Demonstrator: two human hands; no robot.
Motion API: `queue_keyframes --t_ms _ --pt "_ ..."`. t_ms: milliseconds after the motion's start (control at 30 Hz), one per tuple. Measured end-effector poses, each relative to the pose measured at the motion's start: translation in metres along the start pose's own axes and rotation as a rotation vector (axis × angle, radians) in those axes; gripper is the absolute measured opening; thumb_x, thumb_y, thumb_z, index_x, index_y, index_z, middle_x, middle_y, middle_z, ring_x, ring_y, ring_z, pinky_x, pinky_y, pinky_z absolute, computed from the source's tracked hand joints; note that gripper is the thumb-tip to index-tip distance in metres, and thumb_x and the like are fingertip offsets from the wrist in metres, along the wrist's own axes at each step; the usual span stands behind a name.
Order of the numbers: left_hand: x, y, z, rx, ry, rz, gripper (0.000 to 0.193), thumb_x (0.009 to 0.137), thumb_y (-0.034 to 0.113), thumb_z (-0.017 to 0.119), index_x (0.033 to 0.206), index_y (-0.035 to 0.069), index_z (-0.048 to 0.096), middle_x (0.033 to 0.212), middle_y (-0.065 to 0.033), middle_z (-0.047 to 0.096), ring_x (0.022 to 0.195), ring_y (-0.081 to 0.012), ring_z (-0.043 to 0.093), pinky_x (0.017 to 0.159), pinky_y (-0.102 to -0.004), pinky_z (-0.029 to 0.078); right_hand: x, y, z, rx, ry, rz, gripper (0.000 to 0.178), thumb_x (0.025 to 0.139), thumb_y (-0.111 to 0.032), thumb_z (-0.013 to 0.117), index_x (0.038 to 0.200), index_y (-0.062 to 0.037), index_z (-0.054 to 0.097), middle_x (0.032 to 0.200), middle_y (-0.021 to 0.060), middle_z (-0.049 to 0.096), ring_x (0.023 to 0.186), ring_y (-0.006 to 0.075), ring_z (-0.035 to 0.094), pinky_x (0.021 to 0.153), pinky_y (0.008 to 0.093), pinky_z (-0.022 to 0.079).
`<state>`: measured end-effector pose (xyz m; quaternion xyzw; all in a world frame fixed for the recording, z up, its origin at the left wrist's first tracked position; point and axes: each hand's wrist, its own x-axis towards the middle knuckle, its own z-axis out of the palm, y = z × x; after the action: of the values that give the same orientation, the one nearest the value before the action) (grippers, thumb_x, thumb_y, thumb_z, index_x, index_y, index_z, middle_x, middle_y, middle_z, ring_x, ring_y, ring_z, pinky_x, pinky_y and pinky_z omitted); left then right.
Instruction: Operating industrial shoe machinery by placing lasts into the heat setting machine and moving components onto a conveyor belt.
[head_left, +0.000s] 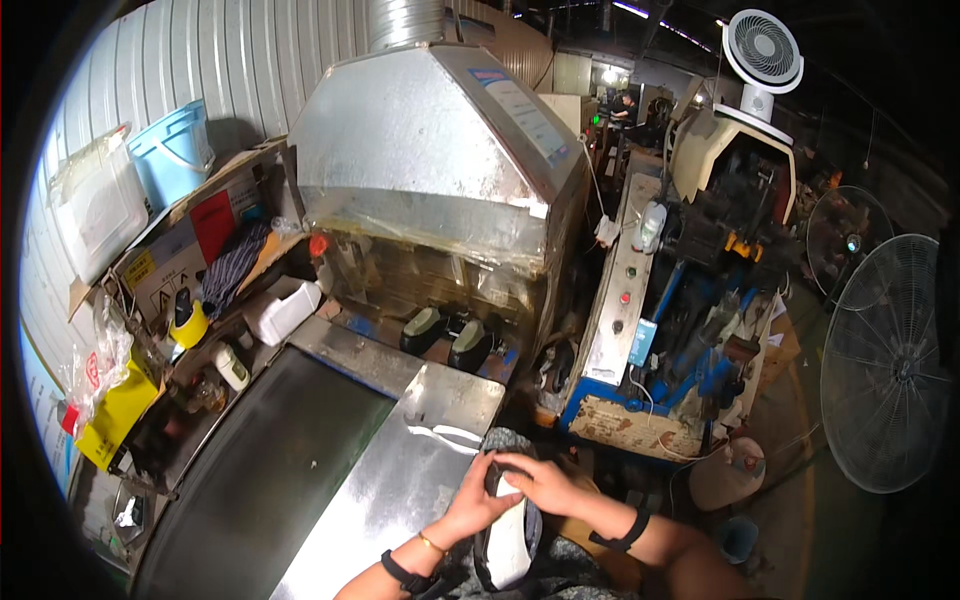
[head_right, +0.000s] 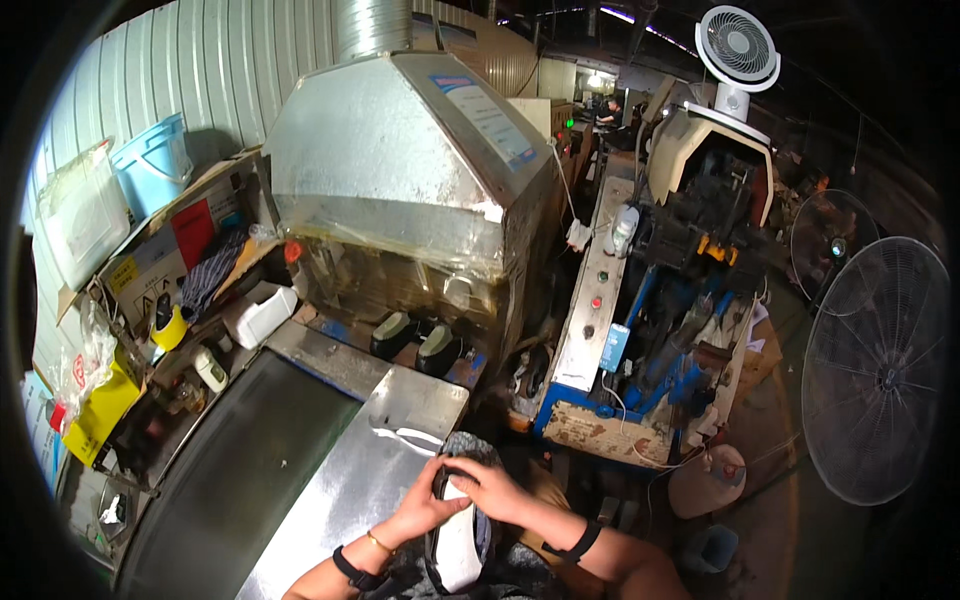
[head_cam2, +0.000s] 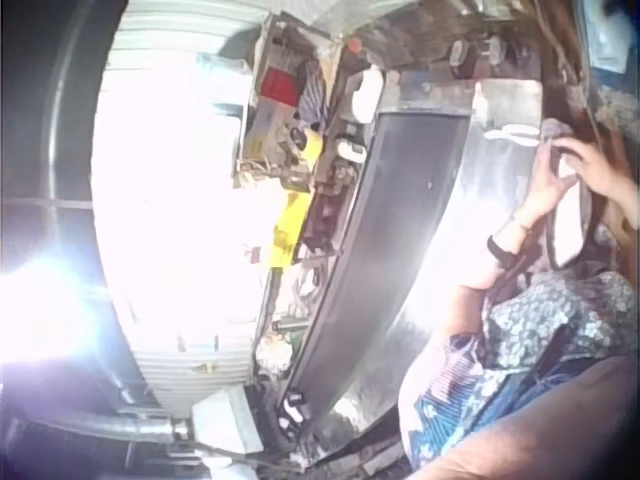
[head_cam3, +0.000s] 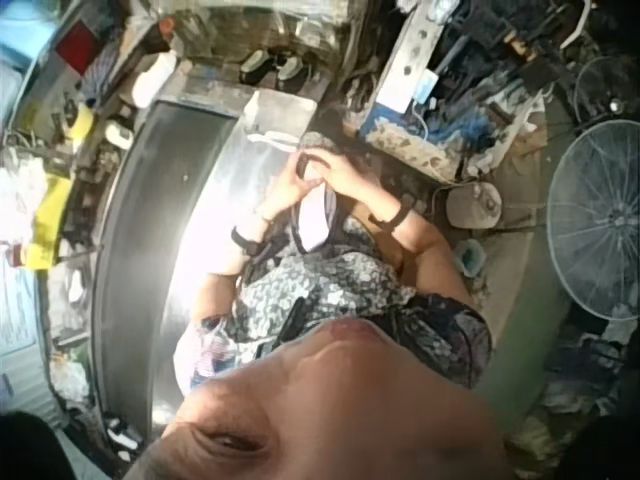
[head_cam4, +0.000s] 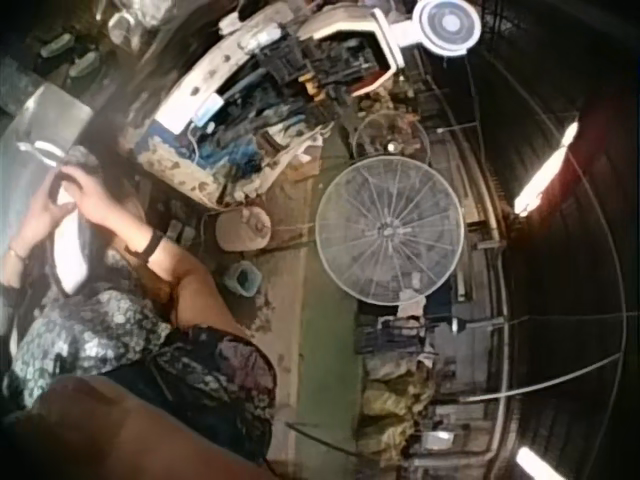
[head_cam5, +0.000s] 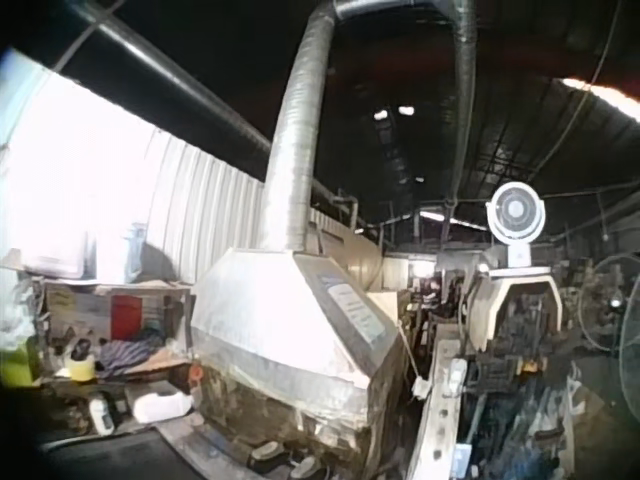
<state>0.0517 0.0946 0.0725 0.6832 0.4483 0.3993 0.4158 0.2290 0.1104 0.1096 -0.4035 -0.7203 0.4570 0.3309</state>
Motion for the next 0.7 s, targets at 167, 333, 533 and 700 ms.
queue_keyframes --t_ms 167,333,533,700 --pt "-0.010 0.005 0.003 0.174 0.101 0.035 0.084 0.070 0.025 0.084 0.135 -0.002 0.038 0.139 -0.0261 0.040 0.133 -0.0382 0.038 0.109 -0.0417 0.032 -0.003 -0.002 0.007 -0.041 0.086 -0.094 0.036 0.092 -0.016 0.061 0.126 -0.0038 0.056 0.114 0.0202 0.065 0.108 0.0308 0.063 0.089 0.0347 0.050" --pt "-0.007 0.007 0.004 0.115 0.106 0.016 0.074 0.072 0.019 0.081 0.133 0.003 0.042 0.139 -0.0291 0.039 0.135 -0.0425 0.035 0.110 -0.0429 0.033 -0.015 0.011 0.021 0.111 0.170 0.010 0.045 0.096 -0.018 0.057 0.136 -0.0031 0.046 0.132 0.0164 0.055 0.123 0.0229 0.054 0.101 0.0332 0.041" --pt "0.029 0.008 -0.017 0.009 0.062 0.017 0.066 0.074 0.014 0.080 0.131 0.004 0.047 0.129 -0.0219 0.052 0.123 -0.0307 0.048 0.103 -0.0398 0.039 -0.070 0.037 0.044 0.176 0.265 0.319 0.035 0.097 -0.017 0.054 0.126 0.0036 0.054 0.115 0.0120 0.063 0.111 0.0206 0.058 0.096 0.0314 0.043" --pt "0.006 0.022 -0.022 -0.681 0.144 -0.319 0.050 0.085 0.008 0.071 0.127 0.003 0.045 0.109 -0.0062 0.059 0.098 -0.0132 0.056 0.085 -0.0269 0.048 -0.047 0.028 -0.002 0.859 0.128 0.489 0.040 0.101 -0.026 0.046 0.126 0.0043 0.055 0.115 0.0060 0.063 0.103 0.0152 0.058 0.093 0.0272 0.045"
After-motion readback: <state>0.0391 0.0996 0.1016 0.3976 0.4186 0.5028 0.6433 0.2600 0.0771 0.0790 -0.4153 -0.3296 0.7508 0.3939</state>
